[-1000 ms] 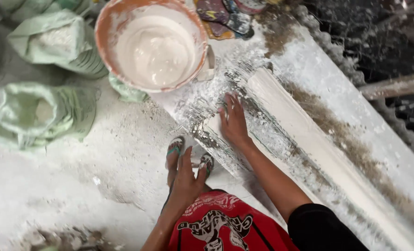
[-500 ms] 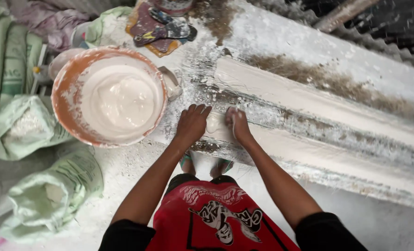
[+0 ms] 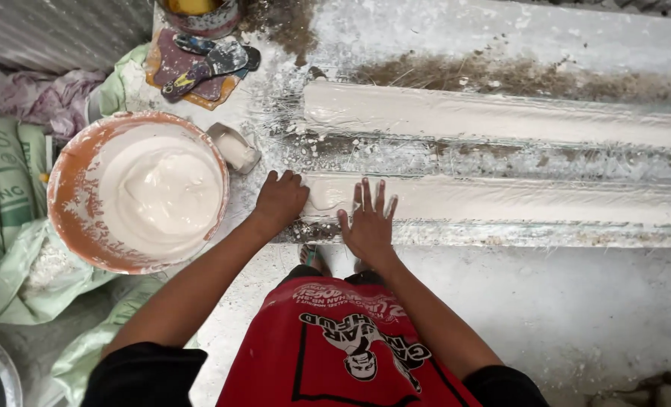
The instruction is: The person is applying liquid gypsum plaster over glass fiber strips inside a mold to create decorative molding.
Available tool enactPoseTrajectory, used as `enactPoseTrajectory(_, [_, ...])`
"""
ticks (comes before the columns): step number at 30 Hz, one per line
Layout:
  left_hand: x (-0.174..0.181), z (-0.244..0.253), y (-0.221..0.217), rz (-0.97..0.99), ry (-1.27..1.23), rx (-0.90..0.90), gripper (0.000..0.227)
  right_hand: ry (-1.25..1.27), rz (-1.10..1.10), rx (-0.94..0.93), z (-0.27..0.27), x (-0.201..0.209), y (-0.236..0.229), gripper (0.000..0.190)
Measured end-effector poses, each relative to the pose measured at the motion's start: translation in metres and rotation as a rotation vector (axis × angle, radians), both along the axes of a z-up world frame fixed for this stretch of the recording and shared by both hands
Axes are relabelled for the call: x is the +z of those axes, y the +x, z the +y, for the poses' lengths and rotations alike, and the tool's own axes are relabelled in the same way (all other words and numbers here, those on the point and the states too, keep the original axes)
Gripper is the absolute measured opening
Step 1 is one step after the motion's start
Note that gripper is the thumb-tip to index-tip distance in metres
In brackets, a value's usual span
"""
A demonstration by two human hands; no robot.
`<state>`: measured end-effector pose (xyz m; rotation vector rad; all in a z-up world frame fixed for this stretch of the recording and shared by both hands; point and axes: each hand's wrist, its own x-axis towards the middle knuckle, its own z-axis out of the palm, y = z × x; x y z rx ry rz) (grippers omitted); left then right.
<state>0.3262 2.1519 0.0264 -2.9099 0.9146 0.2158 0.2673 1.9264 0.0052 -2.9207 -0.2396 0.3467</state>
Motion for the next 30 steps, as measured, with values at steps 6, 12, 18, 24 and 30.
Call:
enactPoseTrajectory(6, [0.084,-0.026,0.037,0.075,0.612,-0.226,0.06,0.215,0.006,0.134,0.014,-0.022,-0.006,0.076])
enactPoseTrajectory(12, [0.008,-0.016,0.066,-0.009,0.856,-0.468,0.085,0.005,0.016,-0.136,-0.076,-0.014,-0.003,0.067])
enactPoseTrajectory(18, [-0.031,-0.108,0.074,-0.008,0.609,-0.576,0.08,0.084,-0.153,-0.264,-0.11,-0.016,-0.014,0.065])
enactPoseTrajectory(24, [-0.058,-0.228,0.079,-0.124,0.523,-0.671,0.074,0.019,-0.183,-0.383,-0.186,-0.027,-0.016,0.063])
enactPoseTrajectory(30, [-0.053,-0.348,0.076,-0.217,0.529,-0.718,0.08,0.009,-0.214,-0.488,-0.282,-0.043,-0.021,0.067])
